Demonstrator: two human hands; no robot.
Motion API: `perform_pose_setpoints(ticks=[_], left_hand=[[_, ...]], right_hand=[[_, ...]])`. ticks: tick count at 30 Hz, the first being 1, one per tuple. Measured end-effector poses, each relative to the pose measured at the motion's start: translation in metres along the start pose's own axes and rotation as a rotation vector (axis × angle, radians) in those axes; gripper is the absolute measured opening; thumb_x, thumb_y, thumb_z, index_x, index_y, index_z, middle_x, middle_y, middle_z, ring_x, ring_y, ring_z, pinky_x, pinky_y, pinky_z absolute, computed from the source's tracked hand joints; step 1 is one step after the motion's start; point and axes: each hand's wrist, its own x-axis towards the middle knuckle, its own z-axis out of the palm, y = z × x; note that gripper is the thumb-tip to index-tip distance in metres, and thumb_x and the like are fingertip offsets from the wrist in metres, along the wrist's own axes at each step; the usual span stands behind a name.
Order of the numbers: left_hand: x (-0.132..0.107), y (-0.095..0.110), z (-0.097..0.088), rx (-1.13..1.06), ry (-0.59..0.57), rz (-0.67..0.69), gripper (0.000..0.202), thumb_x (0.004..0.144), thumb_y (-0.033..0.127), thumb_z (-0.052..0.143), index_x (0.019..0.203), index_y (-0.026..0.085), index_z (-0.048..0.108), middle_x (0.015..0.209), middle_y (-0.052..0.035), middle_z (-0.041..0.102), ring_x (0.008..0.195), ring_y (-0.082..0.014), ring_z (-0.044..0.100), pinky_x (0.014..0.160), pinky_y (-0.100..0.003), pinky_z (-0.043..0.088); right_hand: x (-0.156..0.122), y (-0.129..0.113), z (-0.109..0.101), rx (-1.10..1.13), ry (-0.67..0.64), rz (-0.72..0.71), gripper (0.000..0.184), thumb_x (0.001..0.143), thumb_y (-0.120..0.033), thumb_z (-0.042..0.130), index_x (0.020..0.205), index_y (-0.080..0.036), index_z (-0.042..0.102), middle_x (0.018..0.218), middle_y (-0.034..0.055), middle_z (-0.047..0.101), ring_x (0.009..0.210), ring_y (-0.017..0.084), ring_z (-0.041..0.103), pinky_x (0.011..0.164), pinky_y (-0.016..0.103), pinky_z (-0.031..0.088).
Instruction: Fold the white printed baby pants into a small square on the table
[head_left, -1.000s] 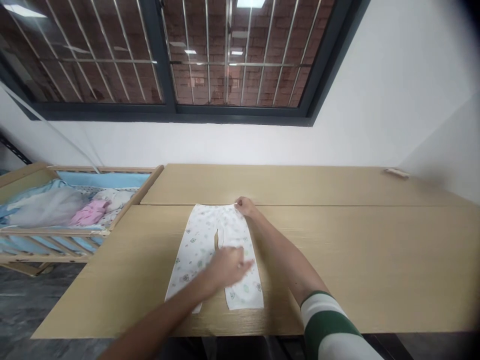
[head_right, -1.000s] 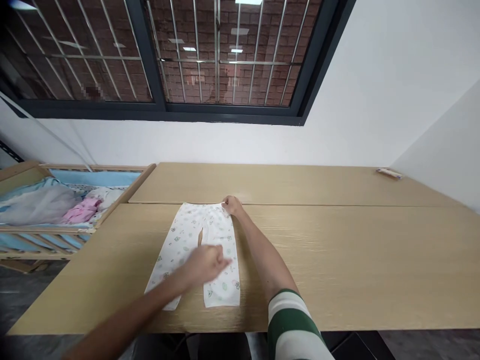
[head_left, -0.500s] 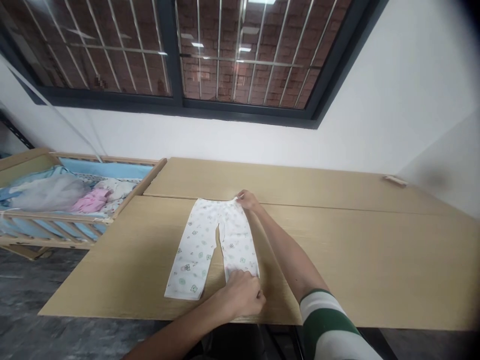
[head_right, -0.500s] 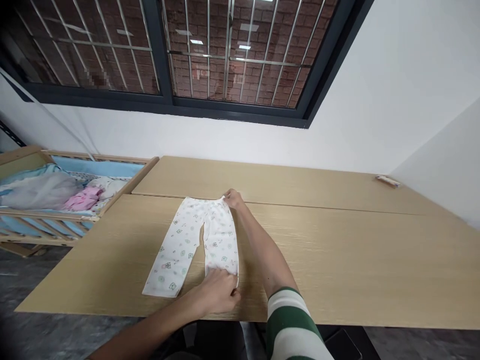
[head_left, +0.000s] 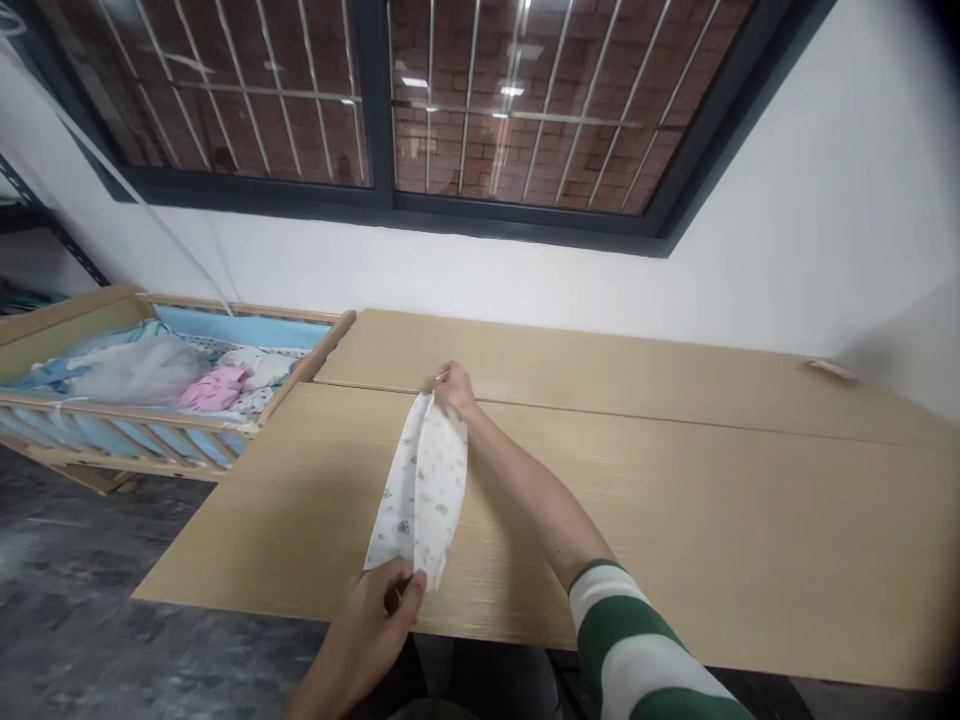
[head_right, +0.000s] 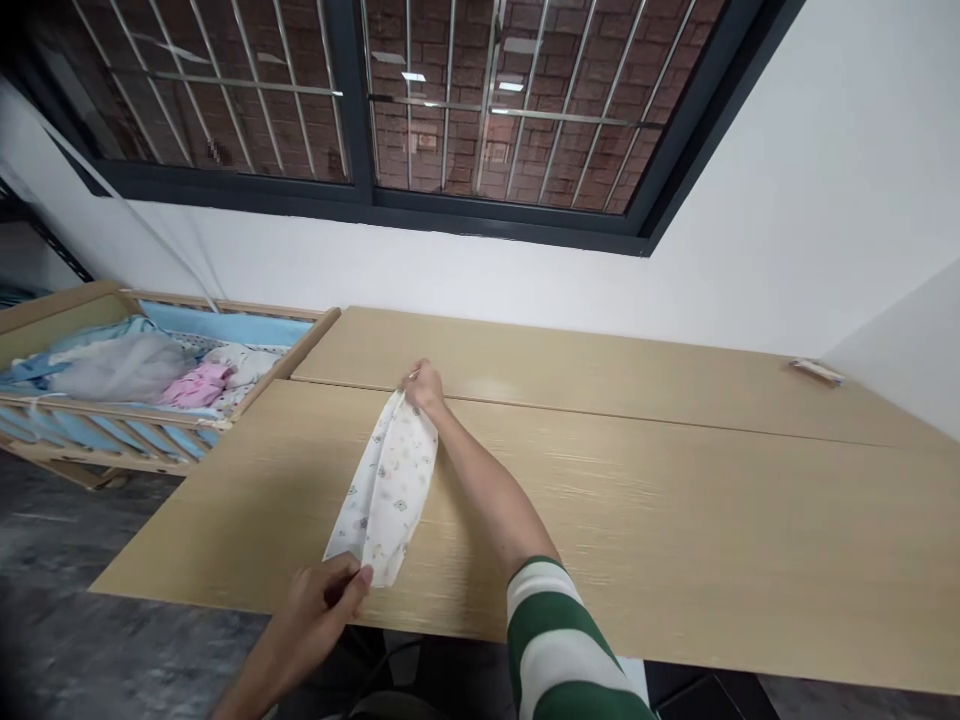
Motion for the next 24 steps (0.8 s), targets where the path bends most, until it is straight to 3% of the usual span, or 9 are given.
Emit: perform_pose_setpoints(ticks=[3, 6, 10, 12, 15, 18, 21, 24], left_hand=[[-0.001, -0.031, -0.008, 0.169, 0.073, -0.054, 0.043, 0.099, 0.048, 0.039, 0.065, 0.022, 0.044, 0.057, 0.0021, 0.053, 0.057, -0.0152, 0.053, 0.058, -0.027, 0.030], [0.000, -0.051, -0.012, 0.355, 0.098, -0.094, 0.038, 0.100, 0.041, 0.041, 0.068, 0.022, 0.051, 0.064, -0.0005, 0.061, 0.065, -0.0181, 0.062, 0.059, -0.027, 0.031], [-0.003, -0.058, -0.014, 0.601, 0.137, -0.153, 0.031, 0.100, 0.037, 0.045, 0.076, 0.024, 0.060, 0.073, -0.0027, 0.070, 0.072, -0.0231, 0.068, 0.058, -0.029, 0.034], [-0.007, -0.055, -0.013, 0.725, 0.237, -0.094, 0.028, 0.100, 0.036, 0.046, 0.081, 0.024, 0.063, 0.076, -0.0044, 0.071, 0.076, -0.0258, 0.069, 0.061, -0.031, 0.041], [-0.012, -0.050, -0.011, 0.829, 0.467, 0.196, 0.025, 0.100, 0.035, 0.047, 0.101, 0.020, 0.066, 0.097, -0.0102, 0.072, 0.096, -0.0292, 0.068, 0.079, -0.037, 0.051], [-0.017, -0.049, -0.004, 0.835, 0.493, 0.490, 0.037, 0.100, 0.032, 0.046, 0.130, 0.014, 0.057, 0.128, -0.0147, 0.066, 0.117, -0.0289, 0.062, 0.095, -0.039, 0.050], [-0.023, -0.057, 0.011, 0.901, 0.474, 0.614, 0.046, 0.100, 0.036, 0.046, 0.138, 0.010, 0.052, 0.139, -0.0172, 0.060, 0.129, -0.0310, 0.056, 0.099, -0.040, 0.049], [-0.028, -0.068, 0.025, 0.967, 0.531, 0.645, 0.045, 0.099, 0.042, 0.044, 0.127, 0.011, 0.060, 0.125, -0.0176, 0.068, 0.120, -0.0323, 0.062, 0.099, -0.043, 0.048]], right_hand=[[-0.005, -0.009, 0.031, -0.027, 0.003, 0.014, 0.024, 0.082, -0.015, 0.060, 0.106, -0.021, 0.056, 0.091, 0.0015, 0.068, 0.081, 0.016, 0.063, 0.069, 0.024, 0.045], [-0.011, -0.014, 0.048, -0.067, -0.001, 0.035, 0.023, 0.084, -0.012, 0.056, 0.105, -0.021, 0.056, 0.093, 0.0034, 0.067, 0.083, 0.018, 0.062, 0.071, 0.026, 0.045], [-0.020, -0.021, 0.051, -0.123, -0.021, 0.034, 0.024, 0.088, -0.015, 0.056, 0.112, -0.020, 0.055, 0.100, 0.0071, 0.067, 0.092, 0.021, 0.063, 0.078, 0.030, 0.047], [-0.031, -0.027, 0.046, -0.141, -0.041, 0.002, 0.027, 0.091, -0.022, 0.057, 0.118, -0.020, 0.054, 0.112, 0.0095, 0.066, 0.101, 0.023, 0.062, 0.085, 0.032, 0.048], [-0.063, -0.038, 0.034, -0.174, -0.187, -0.259, 0.039, 0.096, -0.034, 0.056, 0.132, -0.019, 0.050, 0.133, 0.0142, 0.060, 0.117, 0.026, 0.059, 0.098, 0.038, 0.046], [-0.118, -0.045, 0.020, -0.198, -0.485, -0.694, 0.055, 0.100, -0.047, 0.050, 0.146, -0.018, 0.043, 0.152, 0.0163, 0.047, 0.136, 0.028, 0.048, 0.111, 0.042, 0.040], [-0.178, -0.039, 0.012, -0.214, -0.736, -0.989, 0.060, 0.104, -0.048, 0.043, 0.157, -0.021, 0.033, 0.166, 0.0124, 0.029, 0.152, 0.026, 0.027, 0.122, 0.042, 0.028], [-0.220, -0.019, 0.011, -0.223, -0.853, -1.124, 0.063, 0.106, -0.046, 0.040, 0.159, -0.013, 0.030, 0.165, 0.0161, 0.029, 0.155, 0.024, 0.020, 0.126, 0.038, 0.020]])
